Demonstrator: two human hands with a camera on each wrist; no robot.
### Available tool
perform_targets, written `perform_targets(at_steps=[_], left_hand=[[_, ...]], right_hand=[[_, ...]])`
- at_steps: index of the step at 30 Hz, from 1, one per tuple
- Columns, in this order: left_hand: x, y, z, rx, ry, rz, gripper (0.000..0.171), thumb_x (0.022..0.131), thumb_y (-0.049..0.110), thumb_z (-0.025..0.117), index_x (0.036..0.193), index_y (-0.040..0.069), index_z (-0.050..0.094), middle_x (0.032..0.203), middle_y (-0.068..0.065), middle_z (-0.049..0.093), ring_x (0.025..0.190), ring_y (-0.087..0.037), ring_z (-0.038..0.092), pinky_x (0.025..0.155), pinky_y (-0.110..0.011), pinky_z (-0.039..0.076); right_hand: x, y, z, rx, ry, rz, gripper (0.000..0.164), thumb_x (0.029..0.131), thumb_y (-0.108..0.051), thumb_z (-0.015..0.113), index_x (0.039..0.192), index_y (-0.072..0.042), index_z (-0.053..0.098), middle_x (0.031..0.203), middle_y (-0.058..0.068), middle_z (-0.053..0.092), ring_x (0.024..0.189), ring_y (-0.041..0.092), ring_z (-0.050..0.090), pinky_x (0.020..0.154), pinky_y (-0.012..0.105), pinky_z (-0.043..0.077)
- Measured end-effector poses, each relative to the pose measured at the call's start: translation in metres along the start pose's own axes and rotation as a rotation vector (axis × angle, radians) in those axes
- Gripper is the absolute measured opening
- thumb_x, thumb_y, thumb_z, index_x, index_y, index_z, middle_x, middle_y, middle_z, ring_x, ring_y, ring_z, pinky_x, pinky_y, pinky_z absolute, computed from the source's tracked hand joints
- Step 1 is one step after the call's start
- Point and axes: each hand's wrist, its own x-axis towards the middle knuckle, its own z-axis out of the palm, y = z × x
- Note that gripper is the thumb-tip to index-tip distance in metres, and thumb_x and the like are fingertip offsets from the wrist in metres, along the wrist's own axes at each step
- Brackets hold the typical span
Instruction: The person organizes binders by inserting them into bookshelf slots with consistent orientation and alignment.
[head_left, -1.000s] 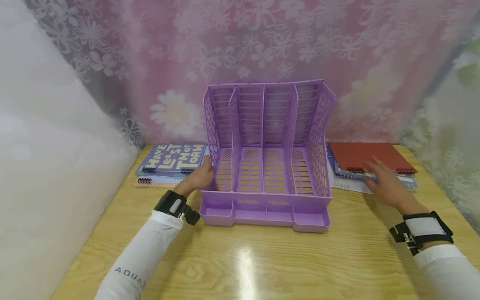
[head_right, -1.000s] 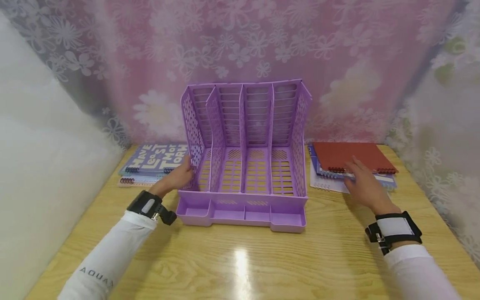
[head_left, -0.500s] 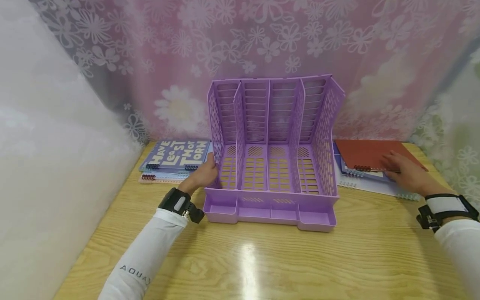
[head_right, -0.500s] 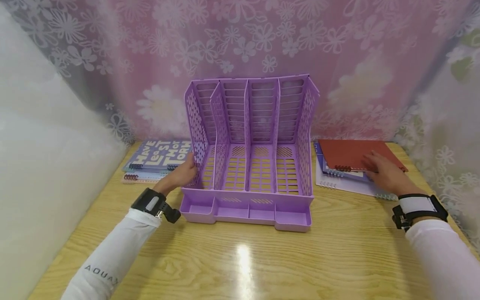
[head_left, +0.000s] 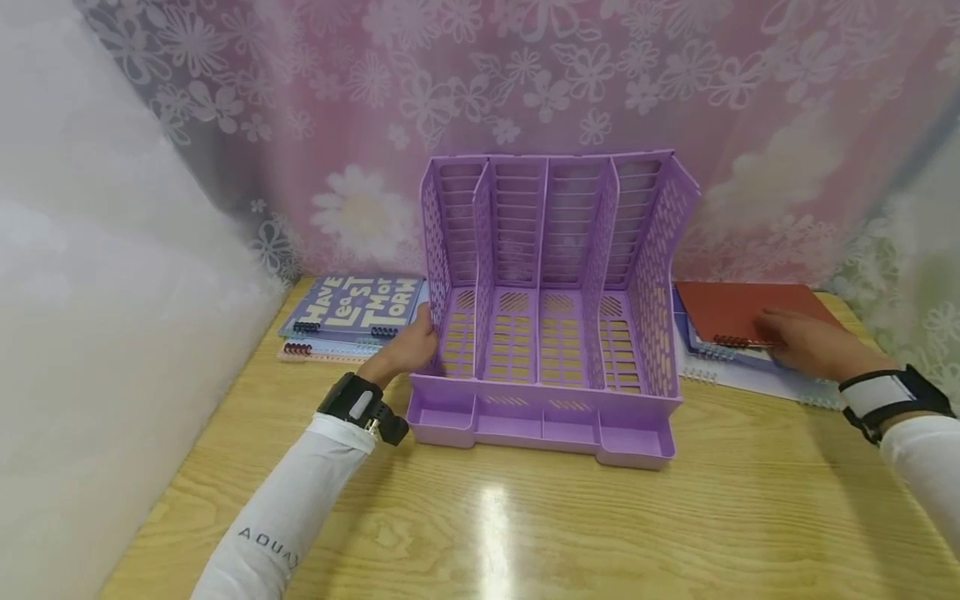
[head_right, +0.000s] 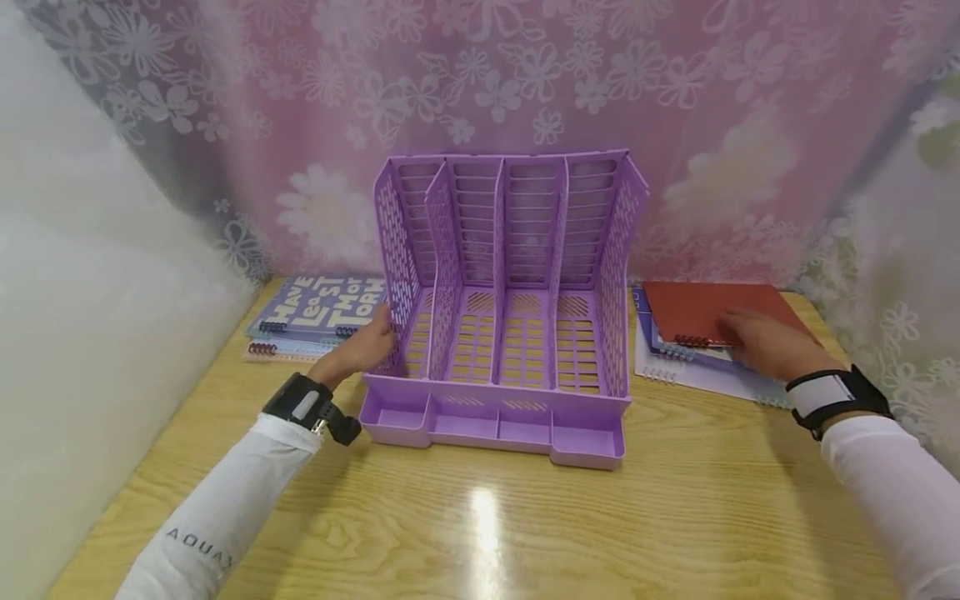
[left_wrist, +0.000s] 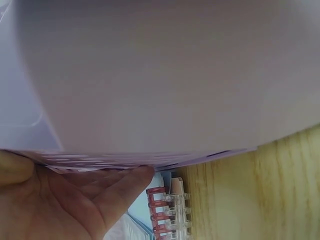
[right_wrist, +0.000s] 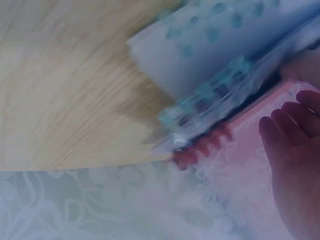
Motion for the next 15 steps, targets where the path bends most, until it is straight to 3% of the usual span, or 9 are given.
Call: perform_targets(at_steps=[5, 10, 15], left_hand=[[0.003, 0.000, 0.002, -0.009, -0.002, -0.013, 0.040, 0.100, 0.009, 0.025, 0.136, -0.005, 0.016, 0.130, -0.037, 0.042, 0.118, -0.042, 0.047, 0.095, -0.050, 0.040], [0.003, 0.001, 0.004, -0.014, 0.007, -0.025, 0.039, 0.100, 0.008, 0.026, 0.137, -0.002, 0.016, 0.131, -0.036, 0.043, 0.120, -0.042, 0.046, 0.098, -0.050, 0.039], [0.001, 0.000, 0.002, -0.023, 0.018, -0.020, 0.040, 0.100, 0.007, 0.025, 0.137, -0.002, 0.016, 0.129, -0.038, 0.044, 0.121, -0.046, 0.044, 0.099, -0.053, 0.038]], right_hand=[[0.005, -0.006, 0.008, -0.087, 0.074, 0.028, 0.048, 0.087, -0.001, 0.062, 0.130, 0.013, 0.046, 0.125, 0.038, 0.047, 0.111, 0.055, 0.046, 0.081, 0.063, 0.042], [0.005, -0.008, 0.016, -0.099, 0.134, 0.063, 0.043, 0.086, 0.002, 0.062, 0.126, 0.010, 0.050, 0.117, 0.037, 0.053, 0.101, 0.054, 0.052, 0.075, 0.063, 0.043], [0.008, -0.014, 0.013, -0.089, 0.205, 0.113, 0.037, 0.087, 0.004, 0.056, 0.123, 0.003, 0.046, 0.105, 0.037, 0.056, 0.084, 0.053, 0.057, 0.057, 0.060, 0.046]])
